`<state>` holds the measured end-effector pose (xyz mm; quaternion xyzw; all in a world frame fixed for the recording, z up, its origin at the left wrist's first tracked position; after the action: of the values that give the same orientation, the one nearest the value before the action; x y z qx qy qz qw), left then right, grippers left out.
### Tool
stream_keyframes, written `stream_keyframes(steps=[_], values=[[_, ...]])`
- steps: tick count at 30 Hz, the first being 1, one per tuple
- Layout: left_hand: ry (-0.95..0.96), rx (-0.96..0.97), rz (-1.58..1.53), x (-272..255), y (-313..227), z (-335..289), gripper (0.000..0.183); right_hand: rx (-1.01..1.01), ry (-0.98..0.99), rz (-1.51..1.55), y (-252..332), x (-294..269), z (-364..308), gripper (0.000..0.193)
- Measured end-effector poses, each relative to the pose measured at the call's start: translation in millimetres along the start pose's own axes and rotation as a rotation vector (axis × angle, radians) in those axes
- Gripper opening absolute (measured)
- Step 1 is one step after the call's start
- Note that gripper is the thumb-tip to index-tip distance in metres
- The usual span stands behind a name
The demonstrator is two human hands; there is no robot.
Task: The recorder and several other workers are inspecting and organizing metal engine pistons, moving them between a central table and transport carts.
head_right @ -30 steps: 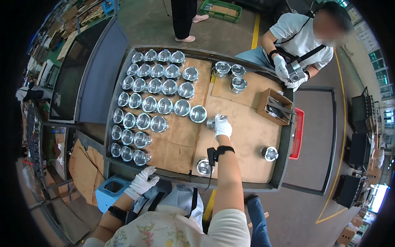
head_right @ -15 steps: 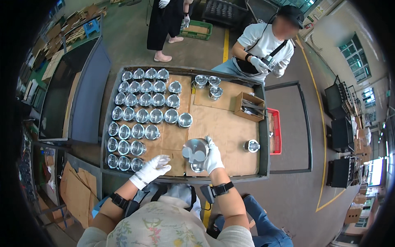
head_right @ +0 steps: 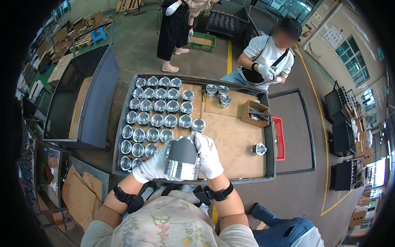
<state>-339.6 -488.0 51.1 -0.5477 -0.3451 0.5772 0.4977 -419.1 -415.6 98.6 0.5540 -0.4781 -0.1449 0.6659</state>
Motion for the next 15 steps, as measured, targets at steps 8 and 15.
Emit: stream_keyframes(steps=[8,15], values=[[-0.147,0.016,-0.014,-42,-52,-20,0.093,-0.074,0.140,0.072,3,31,-5,0.028],[-0.371,0.202,0.204,-78,-92,-31,0.085,0.084,0.026,0.149,-34,38,-5,0.048]])
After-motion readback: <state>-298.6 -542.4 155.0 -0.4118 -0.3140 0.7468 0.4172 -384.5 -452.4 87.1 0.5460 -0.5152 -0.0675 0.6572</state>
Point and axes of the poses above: each hand's wrist, its own z-axis towards the middle knuckle, its own x-axis out of the palm, y = z × x, the point moved 10 cm from there along z, towards the middle knuckle, and after that the axes turned 8 degrees about z, right-handed, at the moved point
